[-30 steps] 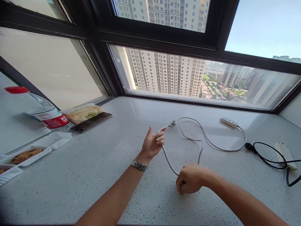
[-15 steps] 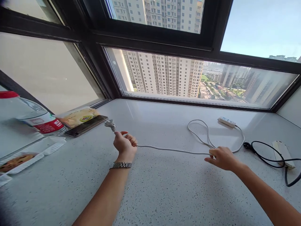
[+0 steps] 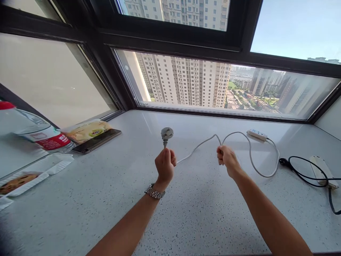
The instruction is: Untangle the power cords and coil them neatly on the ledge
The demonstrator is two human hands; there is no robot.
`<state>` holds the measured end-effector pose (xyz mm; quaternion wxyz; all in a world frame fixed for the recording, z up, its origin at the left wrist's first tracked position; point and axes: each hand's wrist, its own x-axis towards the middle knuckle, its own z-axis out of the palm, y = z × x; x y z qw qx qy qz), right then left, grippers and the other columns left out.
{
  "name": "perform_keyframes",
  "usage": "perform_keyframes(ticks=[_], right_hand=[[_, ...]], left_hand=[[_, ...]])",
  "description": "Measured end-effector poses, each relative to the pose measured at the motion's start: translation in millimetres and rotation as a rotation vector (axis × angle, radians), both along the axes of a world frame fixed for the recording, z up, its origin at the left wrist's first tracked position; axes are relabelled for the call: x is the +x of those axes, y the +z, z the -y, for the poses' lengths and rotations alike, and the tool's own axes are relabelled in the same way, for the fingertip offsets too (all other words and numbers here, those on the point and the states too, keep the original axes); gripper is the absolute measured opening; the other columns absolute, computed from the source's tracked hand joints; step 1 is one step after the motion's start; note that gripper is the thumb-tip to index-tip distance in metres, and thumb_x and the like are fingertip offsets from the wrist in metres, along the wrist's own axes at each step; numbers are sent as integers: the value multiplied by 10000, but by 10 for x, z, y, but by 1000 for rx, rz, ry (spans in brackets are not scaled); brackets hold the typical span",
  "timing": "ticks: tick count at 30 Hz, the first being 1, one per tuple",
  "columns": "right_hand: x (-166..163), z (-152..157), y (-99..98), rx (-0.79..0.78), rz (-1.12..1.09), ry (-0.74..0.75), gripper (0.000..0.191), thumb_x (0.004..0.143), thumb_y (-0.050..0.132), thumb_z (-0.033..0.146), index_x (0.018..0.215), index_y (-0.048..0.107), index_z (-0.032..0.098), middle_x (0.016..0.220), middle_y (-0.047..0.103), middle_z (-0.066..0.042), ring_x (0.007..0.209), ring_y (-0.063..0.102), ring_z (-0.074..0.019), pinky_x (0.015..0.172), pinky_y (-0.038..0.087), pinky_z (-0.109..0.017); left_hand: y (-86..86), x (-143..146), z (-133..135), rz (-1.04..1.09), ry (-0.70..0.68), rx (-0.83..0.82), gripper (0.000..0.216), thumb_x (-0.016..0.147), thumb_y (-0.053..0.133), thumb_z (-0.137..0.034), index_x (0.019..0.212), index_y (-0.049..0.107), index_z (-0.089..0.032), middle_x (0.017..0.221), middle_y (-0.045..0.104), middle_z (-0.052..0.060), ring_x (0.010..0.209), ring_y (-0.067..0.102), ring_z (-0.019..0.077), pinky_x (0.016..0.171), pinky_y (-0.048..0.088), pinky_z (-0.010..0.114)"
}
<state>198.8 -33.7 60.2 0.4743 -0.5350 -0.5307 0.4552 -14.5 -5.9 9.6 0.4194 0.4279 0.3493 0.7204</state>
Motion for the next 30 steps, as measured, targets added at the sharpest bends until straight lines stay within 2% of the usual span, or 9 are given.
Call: perform_keyframes(ticks=[2, 4, 10, 13, 16, 20, 25, 27, 30], right_hand=[[-378, 91, -15, 89, 44, 64, 232, 844, 340, 378, 676, 371, 220, 531, 316, 56, 423, 279, -100, 436, 293, -238], [-674, 165, -61, 217, 287, 137, 240, 875, 315, 351, 687, 381, 216, 543, 390, 36, 451, 342, -113, 459, 288, -236], [-850, 149, -272, 477, 1005, 230, 140, 844, 471, 301, 860, 554, 189, 729, 610, -42, 659, 543, -187, 695, 403, -317], [-516, -8, -419, 605, 1142, -90, 312, 854, 524, 437, 1026, 585, 184, 1156, 590, -155, 1125, 474, -321, 981, 283, -495], [13, -161, -525, 452, 1217, -484, 498, 849, 529, 454, 1228, 518, 130, 1368, 431, -210, 1262, 342, -379, 1003, 239, -548], [657, -148, -537, -26, 1102, -391, 376, 880, 442, 436, 1027, 645, 156, 1010, 653, -164, 886, 589, -297, 684, 430, -377], [929, 153, -483, -145, 652, -115, 385, 796, 493, 543, 787, 604, 174, 579, 521, -11, 489, 445, -135, 455, 306, -251], [852, 237, -482, -143, 371, -77, 406, 766, 496, 583, 758, 549, 181, 510, 365, 58, 408, 300, -91, 410, 245, -237], [520, 277, -520, 31, 73, -270, 397, 786, 455, 600, 786, 480, 204, 534, 262, 84, 409, 214, -83, 390, 197, -230]], left_hand=[[-64, 194, 99, 0, -217, -81, 415, 820, 579, -484, 559, 483, -176, 435, 290, -71, 356, 232, 45, 360, 173, 189], [-88, 306, 168, 31, -334, -147, 434, 763, 616, -530, 563, 462, -177, 441, 293, -78, 364, 228, 42, 356, 180, 185], [84, 176, 134, 118, -350, -265, 254, 679, 629, -328, 561, 467, -171, 433, 279, -91, 374, 274, 43, 365, 252, 169], [179, -4, 31, 217, -250, -223, 312, 667, 530, -257, 474, 294, -190, 449, 236, -82, 353, 216, 33, 337, 185, 163], [208, -174, -74, 264, -75, -173, 326, 666, 484, -233, 474, 224, -197, 461, 196, -82, 343, 176, 30, 332, 143, 160], [197, -319, -159, 227, 147, -135, 359, 696, 486, -232, 464, 214, -195, 439, 190, -82, 338, 168, 28, 336, 130, 154], [162, -355, -180, 97, 228, -14, 396, 706, 503, -206, 421, 229, -185, 385, 278, -60, 344, 238, 34, 353, 192, 151], [137, -298, -156, 29, 140, 22, 405, 723, 511, -218, 409, 255, -189, 376, 296, -51, 358, 327, 54, 385, 294, 162], [95, -102, -62, -37, -198, -68, 443, 760, 555, -317, 423, 291, -202, 390, 273, -59, 355, 368, 74, 412, 376, 203]])
